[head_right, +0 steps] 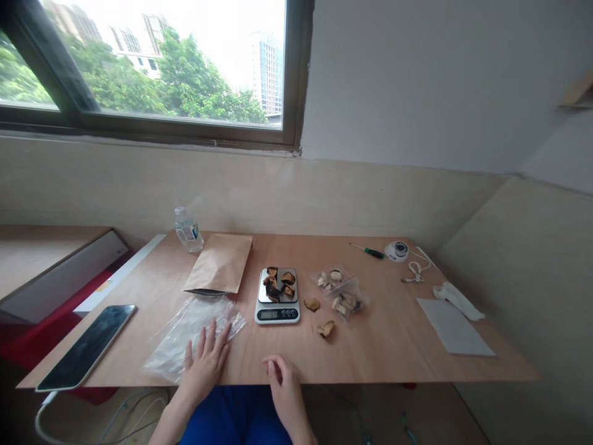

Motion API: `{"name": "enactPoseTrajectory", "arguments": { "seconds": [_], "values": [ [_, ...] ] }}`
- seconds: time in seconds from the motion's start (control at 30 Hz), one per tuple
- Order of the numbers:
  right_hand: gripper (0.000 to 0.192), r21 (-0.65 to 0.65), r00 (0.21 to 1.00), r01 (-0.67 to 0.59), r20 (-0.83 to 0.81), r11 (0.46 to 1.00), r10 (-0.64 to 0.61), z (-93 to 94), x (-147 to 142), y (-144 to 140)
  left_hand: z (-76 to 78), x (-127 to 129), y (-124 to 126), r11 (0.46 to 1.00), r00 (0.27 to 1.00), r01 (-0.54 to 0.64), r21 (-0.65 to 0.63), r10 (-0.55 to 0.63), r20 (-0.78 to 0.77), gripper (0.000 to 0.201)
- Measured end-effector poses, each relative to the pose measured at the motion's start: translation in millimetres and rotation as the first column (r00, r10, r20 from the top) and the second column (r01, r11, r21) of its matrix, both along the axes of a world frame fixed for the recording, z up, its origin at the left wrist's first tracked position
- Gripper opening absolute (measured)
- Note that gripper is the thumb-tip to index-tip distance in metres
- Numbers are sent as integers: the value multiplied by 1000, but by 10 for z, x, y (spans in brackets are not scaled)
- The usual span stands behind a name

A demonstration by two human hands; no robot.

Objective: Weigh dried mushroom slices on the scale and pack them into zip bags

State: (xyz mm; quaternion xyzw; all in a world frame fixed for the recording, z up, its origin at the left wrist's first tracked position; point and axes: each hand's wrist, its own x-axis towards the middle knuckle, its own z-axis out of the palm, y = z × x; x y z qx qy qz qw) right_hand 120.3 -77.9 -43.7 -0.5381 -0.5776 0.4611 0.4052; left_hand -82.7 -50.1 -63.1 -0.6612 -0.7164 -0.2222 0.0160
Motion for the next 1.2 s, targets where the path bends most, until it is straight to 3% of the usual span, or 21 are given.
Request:
{"name": "enactPoseTrajectory", "arguments": {
  "seconds": [0.1, 0.2, 0.27, 0.37, 0.47, 0.57, 0.67, 0.77, 0.83, 0.93, 1.03, 1.1, 1.2],
  "values": [
    [40, -37, 999, 8, -43, 999, -10, -46, 11, 13, -137, 45, 5, 999, 998, -21, 50, 23, -54, 43],
    [42, -55, 997, 11, -79, 998, -16, -87, 15, 21, -103, 49, 7, 999, 999, -27, 22, 28, -45, 43],
    [43, -55, 996, 15, -83, 998, -20, -112, 15, 23, -48, 23, 21, 999, 999, -33, -27, 34, 10, 41],
    [43, -48, 997, 24, -74, 999, -27, -137, 11, 24, 90, -69, 89, 998, 975, -46, -53, 56, 213, 39],
    [43, -45, 997, 28, -71, 999, -31, -149, 6, 37, 335, -225, 250, 994, 911, -45, 97, 1, 412, 38],
    [44, -44, 997, 29, -72, 999, -32, -171, 3, 48, 617, -412, 505, 970, 949, -96, 223, 21, 316, 38],
    [43, -52, 997, 32, -67, 998, -35, -213, -2, 21, 796, -566, 765, 977, 975, -136, 166, 102, 197, 43],
    [42, -72, 998, 29, -53, 997, -33, -176, -10, 5, 820, -635, 914, 989, 985, -124, 83, 113, 134, 44],
    [38, -22, 1000, 10, -18, 1000, -10, -29, -10, 105, 772, -634, 930, 993, 988, -87, 84, 75, 138, 42],
    [29, 216, 996, -40, 81, 976, 23, 370, 0, 574, 664, -582, 850, 990, 984, -26, 139, 1, 178, 38],
    [27, 377, 966, -81, 258, 923, -21, 758, -13, 1368, 574, -498, 674, 979, 968, 23, 200, -72, 240, 35],
    [22, 249, 833, -212, 552, 945, 42, 880, -50, 1907, 540, -437, 518, 975, 950, 55, 214, -117, 290, 34],
    [22, 112, 759, -258, 638, 960, 129, 836, -118, 2480, 510, -361, 267, 980, 920, 68, 187, -134, 368, 33]
  ]
}}
